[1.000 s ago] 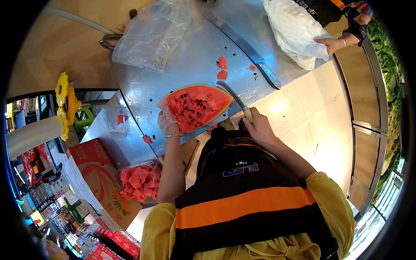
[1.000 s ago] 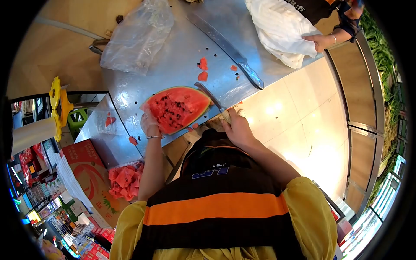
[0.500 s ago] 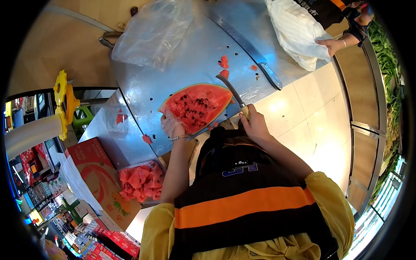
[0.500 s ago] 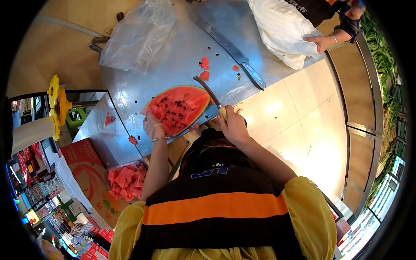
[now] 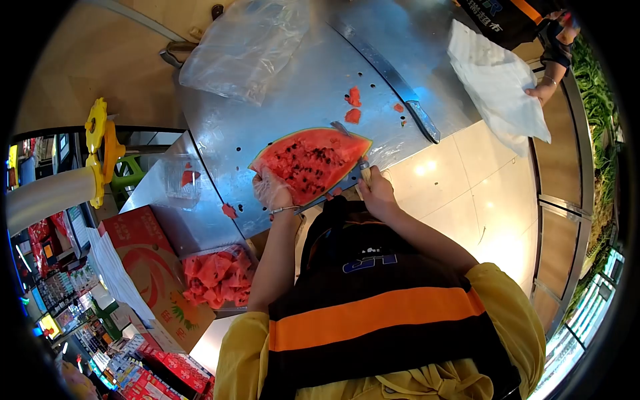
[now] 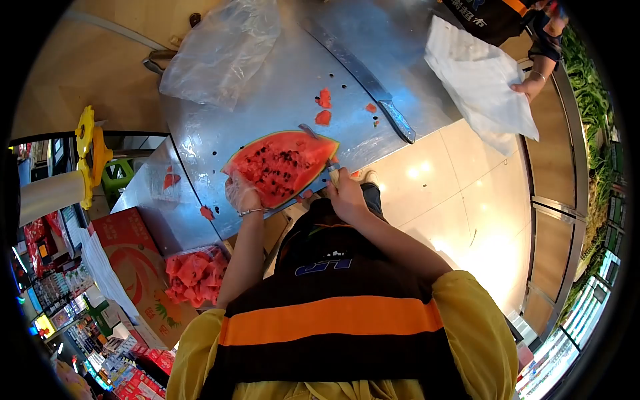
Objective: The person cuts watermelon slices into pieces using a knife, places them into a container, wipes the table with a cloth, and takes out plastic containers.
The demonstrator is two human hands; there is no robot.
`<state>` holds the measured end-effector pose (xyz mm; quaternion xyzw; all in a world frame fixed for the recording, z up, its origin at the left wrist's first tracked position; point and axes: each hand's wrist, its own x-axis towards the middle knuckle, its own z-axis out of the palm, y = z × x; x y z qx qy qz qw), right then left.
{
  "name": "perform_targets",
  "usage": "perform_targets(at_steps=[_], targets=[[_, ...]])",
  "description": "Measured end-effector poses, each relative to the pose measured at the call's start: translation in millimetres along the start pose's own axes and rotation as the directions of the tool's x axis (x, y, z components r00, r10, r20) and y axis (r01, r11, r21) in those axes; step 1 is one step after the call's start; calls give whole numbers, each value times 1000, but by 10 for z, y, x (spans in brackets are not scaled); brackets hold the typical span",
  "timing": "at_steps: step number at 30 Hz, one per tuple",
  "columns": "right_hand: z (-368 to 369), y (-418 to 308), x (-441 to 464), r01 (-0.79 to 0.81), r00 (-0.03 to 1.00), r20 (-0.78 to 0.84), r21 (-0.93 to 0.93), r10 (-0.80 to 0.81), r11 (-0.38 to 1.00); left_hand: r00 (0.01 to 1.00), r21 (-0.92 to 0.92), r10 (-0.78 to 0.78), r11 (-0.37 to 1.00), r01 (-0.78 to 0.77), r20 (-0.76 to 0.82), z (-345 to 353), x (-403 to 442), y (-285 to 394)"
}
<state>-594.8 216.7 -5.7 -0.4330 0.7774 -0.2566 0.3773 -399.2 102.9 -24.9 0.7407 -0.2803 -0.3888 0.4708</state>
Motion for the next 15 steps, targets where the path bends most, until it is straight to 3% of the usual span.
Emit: perform_targets(at_steps=[5, 8, 10, 15], targets=[[51, 18, -3, -26, 999, 28, -2, 27, 1000, 993, 139, 117, 984, -115, -8, -14, 74, -146], [65, -28, 16, -30, 998, 58, -20, 31, 999, 995, 267, 100, 959, -91, -21, -34, 0, -47], [-2, -5, 28, 10, 994, 108, 42, -15, 999, 995, 286, 98, 954, -88, -21, -24, -28, 27], [-272, 69, 89, 69, 966, 250, -11, -64, 998, 997, 240, 70, 968, -75, 30, -21, 117, -135]])
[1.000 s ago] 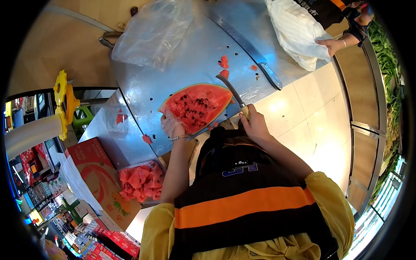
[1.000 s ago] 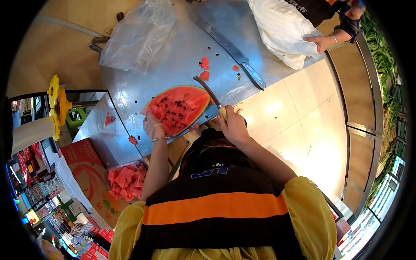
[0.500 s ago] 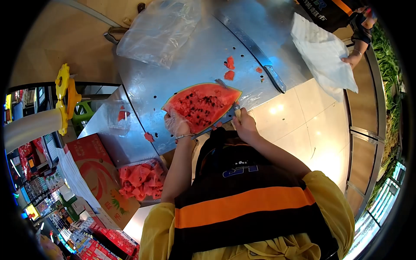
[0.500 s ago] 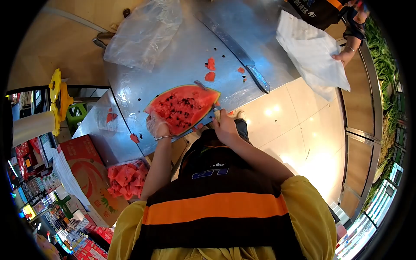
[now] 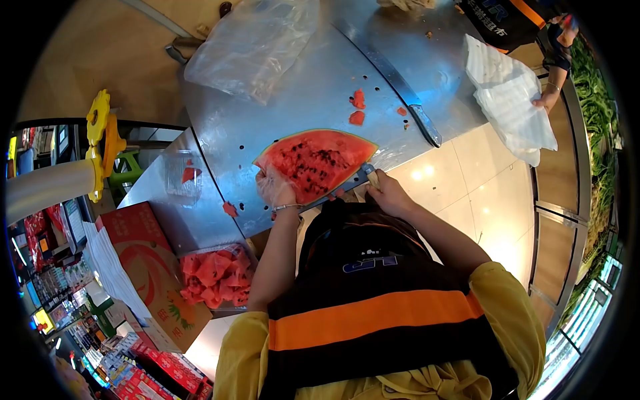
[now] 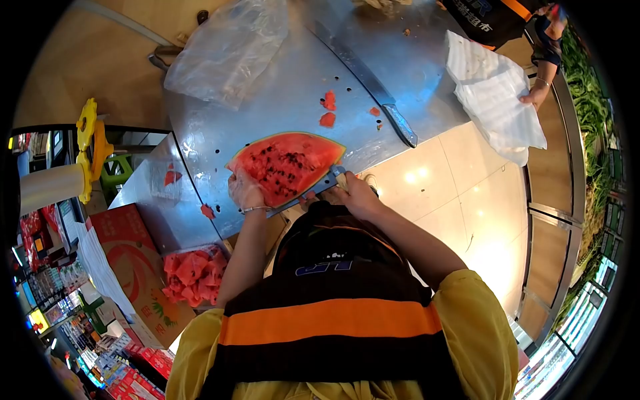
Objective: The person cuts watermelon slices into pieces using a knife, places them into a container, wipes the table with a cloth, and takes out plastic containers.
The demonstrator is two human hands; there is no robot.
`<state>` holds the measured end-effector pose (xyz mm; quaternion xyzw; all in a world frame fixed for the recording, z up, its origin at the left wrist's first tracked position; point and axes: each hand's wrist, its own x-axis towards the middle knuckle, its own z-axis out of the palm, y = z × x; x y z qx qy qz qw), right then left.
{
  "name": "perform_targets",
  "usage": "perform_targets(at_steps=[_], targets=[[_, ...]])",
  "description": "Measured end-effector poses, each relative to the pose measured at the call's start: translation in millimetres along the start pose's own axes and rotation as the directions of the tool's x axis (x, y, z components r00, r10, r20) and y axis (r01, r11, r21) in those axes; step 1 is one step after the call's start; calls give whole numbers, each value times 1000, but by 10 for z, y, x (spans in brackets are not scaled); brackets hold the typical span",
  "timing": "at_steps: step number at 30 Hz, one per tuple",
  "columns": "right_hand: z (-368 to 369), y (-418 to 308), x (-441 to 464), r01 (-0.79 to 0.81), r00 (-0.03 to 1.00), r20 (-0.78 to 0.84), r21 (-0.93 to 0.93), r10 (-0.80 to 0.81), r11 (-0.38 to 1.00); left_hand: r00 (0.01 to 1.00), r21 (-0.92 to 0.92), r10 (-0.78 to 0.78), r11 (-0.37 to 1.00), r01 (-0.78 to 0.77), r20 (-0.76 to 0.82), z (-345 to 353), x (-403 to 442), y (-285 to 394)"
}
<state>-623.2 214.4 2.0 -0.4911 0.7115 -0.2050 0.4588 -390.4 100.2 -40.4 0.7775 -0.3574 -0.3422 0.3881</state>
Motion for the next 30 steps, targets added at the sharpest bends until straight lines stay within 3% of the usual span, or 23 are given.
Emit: perform_targets(at_steps=[3, 6, 8, 11, 12, 15, 17, 21, 22, 23, 27, 29, 30], targets=[[-74, 102, 58, 49, 997, 63, -33, -47, 998, 1000, 44, 28, 999, -29, 11, 3, -21, 7], [-217, 79, 47, 163, 979, 112, 94, -173, 982, 1000, 59, 13, 998, -13, 8, -9, -53, 53], [-405, -57, -34, -29, 929, 368, 1, 27, 1000, 998, -72, 30, 997, -25, 61, 33, 34, -81], [-221, -100, -71, -136, 930, 350, 50, 110, 989, 991, -50, -103, 993, 108, 82, -1, -59, 129], [13, 151, -45, 94, 972, 212, 55, -103, 994, 991, -47, -103, 993, 107, 80, 7, -67, 105], [244, 102, -126, 75, 990, 110, 115, -88, 991, 996, 15, -88, 996, 87, 12, 3, -36, -93], [320, 28, -152, 29, 995, 89, 141, -42, 990, 965, 312, 263, 918, -246, -13, 27, -6, -218], [535, 114, -113, 52, 996, 57, 205, -65, 977, 989, 348, 145, 927, -138, 7, -35, -159, -12], [562, 121, -110, 81, 996, 25, 218, -89, 972, 999, 119, -27, 992, 31, -35, -39, -323, 255], [581, 103, -112, 80, 996, 26, 220, -88, 972, 978, -120, -203, 973, 198, -35, -47, -422, 394], [636, 20, -114, 41, 993, 90, 340, -75, 940, 982, -16, -166, 986, 165, -88, 13, -335, 20], [595, -8, -125, 10, 992, 111, 353, -52, 935, 964, -309, -238, 931, 194, -114, 28, -487, 180], [521, -39, -124, -50, 985, 174, 362, -15, 931, 963, -311, -242, 930, 195, -119, 5, -499, 220]])
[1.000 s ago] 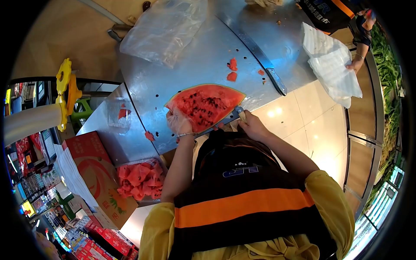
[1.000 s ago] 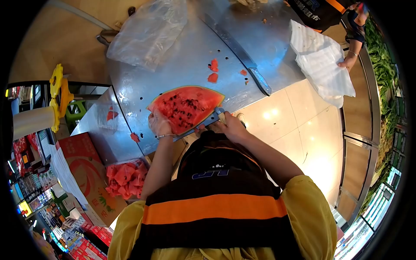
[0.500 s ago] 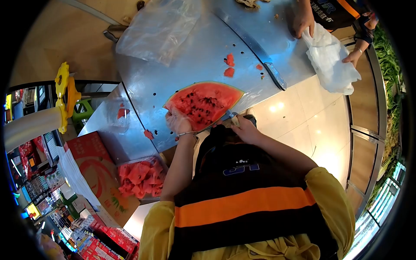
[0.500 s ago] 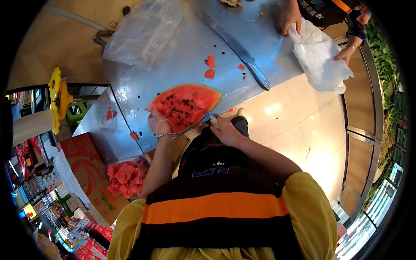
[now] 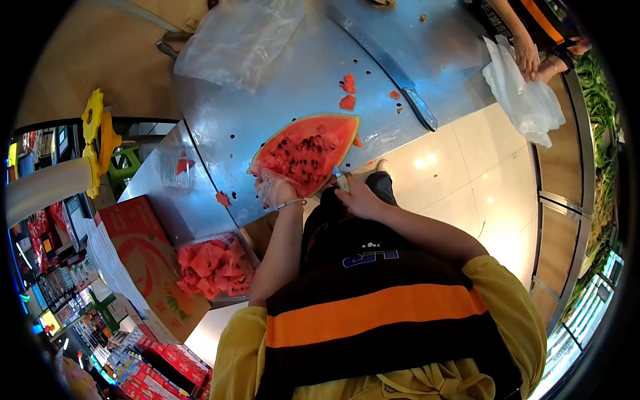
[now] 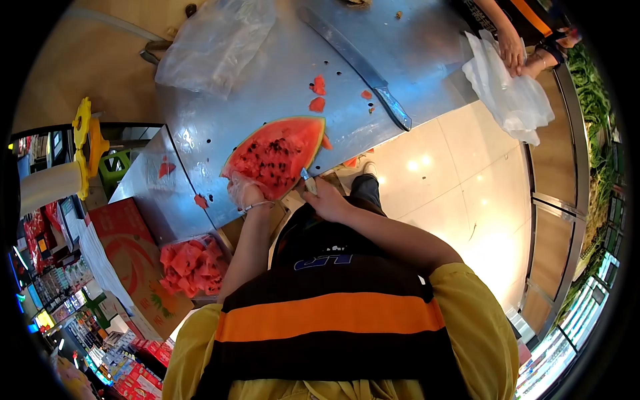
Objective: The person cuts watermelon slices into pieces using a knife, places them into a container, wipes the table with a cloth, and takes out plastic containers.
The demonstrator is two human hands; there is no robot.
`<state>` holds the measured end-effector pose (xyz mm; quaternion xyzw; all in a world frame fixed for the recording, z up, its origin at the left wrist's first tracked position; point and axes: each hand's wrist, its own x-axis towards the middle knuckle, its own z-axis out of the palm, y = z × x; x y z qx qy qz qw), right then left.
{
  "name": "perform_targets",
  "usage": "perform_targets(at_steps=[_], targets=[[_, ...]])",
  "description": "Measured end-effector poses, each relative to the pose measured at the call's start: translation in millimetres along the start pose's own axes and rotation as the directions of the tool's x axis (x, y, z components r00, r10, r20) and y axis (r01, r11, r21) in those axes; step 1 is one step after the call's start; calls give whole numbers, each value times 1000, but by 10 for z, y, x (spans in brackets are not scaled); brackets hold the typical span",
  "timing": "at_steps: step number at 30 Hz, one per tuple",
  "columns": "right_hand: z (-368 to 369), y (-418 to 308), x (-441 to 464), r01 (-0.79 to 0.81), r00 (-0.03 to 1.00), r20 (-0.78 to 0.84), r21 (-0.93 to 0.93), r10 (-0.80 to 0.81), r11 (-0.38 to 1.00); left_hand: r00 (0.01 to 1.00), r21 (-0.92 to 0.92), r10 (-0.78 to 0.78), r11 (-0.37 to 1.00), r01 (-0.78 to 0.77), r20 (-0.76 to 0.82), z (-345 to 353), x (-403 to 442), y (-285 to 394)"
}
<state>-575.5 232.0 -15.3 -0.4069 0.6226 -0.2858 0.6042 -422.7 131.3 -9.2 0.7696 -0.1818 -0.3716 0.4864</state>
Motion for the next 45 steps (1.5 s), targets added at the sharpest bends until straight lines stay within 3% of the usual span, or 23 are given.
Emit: perform_targets(at_steps=[2, 3, 4, 5, 6, 7, 9, 10, 11, 12, 14, 18, 19, 20, 24, 26, 27, 29, 33, 35, 39, 41, 45], targets=[[-107, -104, -8, -58, 997, 54, 16, 57, 998, 1000, 210, -7, 978, 1, 30, -52, 6, 51], [-194, -155, 4, -200, 972, 143, 75, 188, 977, 1000, 205, -9, 979, 4, 23, -42, 15, 35], [-247, -184, 17, -340, 922, 236, 114, 307, 933, 998, 18, -36, 999, 35, 50, -6, 22, -4], [-188, -129, 49, -339, 921, 238, 107, 307, 935, 995, -165, -55, 984, 68, 83, 8, 31, -50], [-59, -26, 100, -202, 970, 153, 85, 187, 976, 995, -169, -58, 983, 71, 80, -20, 135, -225], [51, 16, 125, -61, 996, 73, 52, 57, 997, 964, 347, 243, 899, -266, 110, -67, 311, -487], [163, 73, 136, -36, 998, 53, 72, 32, 997, 845, 732, 459, 470, -494, 275, -88, 353, -527], [216, 203, 175, 165, 978, -104, -151, -182, 975, 957, 464, 269, 838, -288, 109, -52, 237, -340], [238, 336, 207, 312, 887, -207, -391, -413, 866, 999, 82, 6, 997, -9, 40, -24, 169, -222], [188, 291, 184, 311, 888, -206, -393, -412, 866, 999, 80, 3, 997, -6, 40, -16, 168, -213], [43, 110, 126, 88, 975, -129, -531, -183, 843, 993, 37, -117, 992, 118, -18, -1, 161, -225], [-13, 128, 151, 238, 939, -102, -496, -328, 835, 955, -103, -295, 950, 295, 20, -37, -37, 31], [-74, 0, 112, 26, 999, 28, -75, -24, 997, 975, -75, -221, 972, 223, 31, -45, 4, -43], [-126, -66, 91, -285, 940, 272, 302, 204, 910, 988, -49, -147, 988, 149, 44, -50, 46, -116], [-247, 222, 50, -102, 986, 127, -25, 104, 994, 992, -267, -97, 957, 116, 84, -36, 26, -160], [-252, 438, -20, 291, 945, 3, -466, -327, 836, 986, -266, -146, 950, 164, 87, -46, 3, -125], [-237, 378, -61, 291, 946, 11, -468, -324, 834, 983, -267, -164, 947, 181, 86, -51, 3, -130], [-159, 144, -121, 14, 997, 83, -184, 1, 983, 977, -205, -197, 956, 210, 78, -37, 24, -148], [24, 270, -17, 101, 993, 78, -111, -93, 989, 978, -207, -198, 956, 208, 68, -19, -108, -14], [16, 215, -45, -98, 978, 188, 33, 90, 995, 976, -225, -185, 952, 207, 114, -30, -43, -108], [-17, 8, -111, -202, 949, 256, 36, 186, 979, 956, -211, -284, 933, 293, 70, -55, -184, 53], [123, 56, 5, -251, 943, 266, 184, 198, 950, 944, -186, -317, 926, 328, 89, -70, -220, 86], [5, 172, -58, -122, 964, 240, 35, 110, 992, 964, -111, -261, 958, 264, 45, -62, -39, -158]])
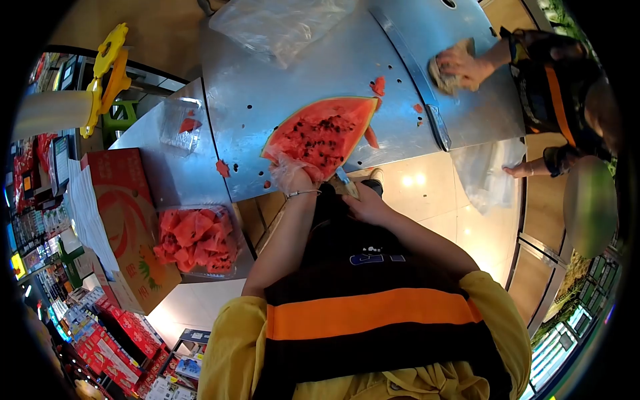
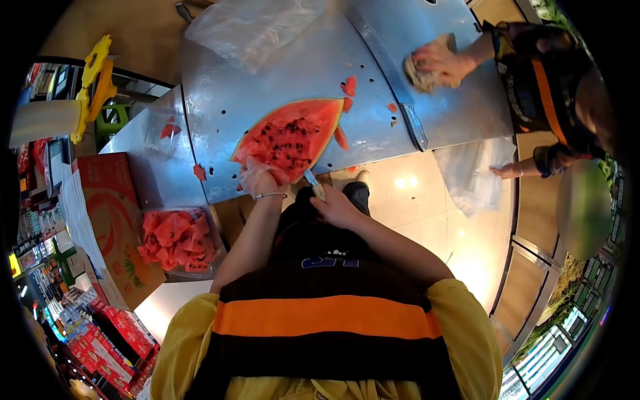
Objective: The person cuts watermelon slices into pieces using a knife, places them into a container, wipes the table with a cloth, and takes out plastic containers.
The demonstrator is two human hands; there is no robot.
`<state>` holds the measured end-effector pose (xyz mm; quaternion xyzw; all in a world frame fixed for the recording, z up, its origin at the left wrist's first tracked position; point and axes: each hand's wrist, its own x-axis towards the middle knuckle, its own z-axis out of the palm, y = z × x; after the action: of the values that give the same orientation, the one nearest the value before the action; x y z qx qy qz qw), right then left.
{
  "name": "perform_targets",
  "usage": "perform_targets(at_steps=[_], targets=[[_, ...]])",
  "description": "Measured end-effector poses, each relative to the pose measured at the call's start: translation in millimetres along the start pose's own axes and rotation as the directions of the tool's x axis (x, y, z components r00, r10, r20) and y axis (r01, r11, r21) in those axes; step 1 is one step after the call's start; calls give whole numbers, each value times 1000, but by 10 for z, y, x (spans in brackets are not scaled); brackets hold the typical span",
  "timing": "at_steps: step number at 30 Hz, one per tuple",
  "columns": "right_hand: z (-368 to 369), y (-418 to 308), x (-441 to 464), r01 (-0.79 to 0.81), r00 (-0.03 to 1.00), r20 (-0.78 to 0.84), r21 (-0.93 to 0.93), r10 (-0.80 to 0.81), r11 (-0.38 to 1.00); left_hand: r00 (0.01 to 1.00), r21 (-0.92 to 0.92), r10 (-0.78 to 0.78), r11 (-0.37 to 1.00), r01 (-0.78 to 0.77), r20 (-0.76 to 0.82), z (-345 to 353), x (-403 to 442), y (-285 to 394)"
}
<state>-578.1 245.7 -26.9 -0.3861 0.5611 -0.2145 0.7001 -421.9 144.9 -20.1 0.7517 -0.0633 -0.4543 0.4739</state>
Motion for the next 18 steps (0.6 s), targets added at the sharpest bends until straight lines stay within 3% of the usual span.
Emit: perform_targets(at_steps=[3, 4, 5, 7, 9, 10, 11, 12, 13, 16, 18], targets=[[-229, -25, -354, -88, 996, -29, -96, 86, 991, 993, -61, -118, 991, 120, 24, -41, 82, -97], [-334, 10, -461, -22, 999, -45, -262, 11, 965, 984, 49, 101, 993, -109, 148, -118, 298, -341], [-435, 25, -556, 41, 997, -47, -420, -67, 906, 955, 92, 202, 970, -226, 216, -167, 414, -416], [-616, -192, -815, -113, 994, -46, -329, 104, 938, 846, 74, 375, 899, -432, 380, -238, 565, -440], [-793, -199, -970, -133, 987, -129, -279, 100, 951, 761, 12, 446, 859, -511, 472, -216, 599, -330], [-829, -226, -1021, -151, 972, -212, -219, 105, 964, 826, -116, 306, 951, -286, 474, -163, 521, -131], [-842, -273, -1026, -104, 965, -260, -348, 10, 932, 841, -177, 229, 971, -162, 489, -125, 594, -84], [-806, -299, -983, -107, 964, -267, -348, 11, 931, 851, -234, 151, 972, -35, 502, -86, 671, -40], [-729, -335, -908, -46, 934, -344, -393, -100, 919, 753, -268, 305, 947, -176, 583, -73, 802, 8], [-483, -475, -588, 125, 848, -427, -416, -315, 901, 765, -149, 240, 971, -188, 597, 4, 788, 129], [-341, -621, -392, 97, 847, -437, -433, -303, 896, 761, -403, 180, 908, 116, 623, 27, 862, 151]])
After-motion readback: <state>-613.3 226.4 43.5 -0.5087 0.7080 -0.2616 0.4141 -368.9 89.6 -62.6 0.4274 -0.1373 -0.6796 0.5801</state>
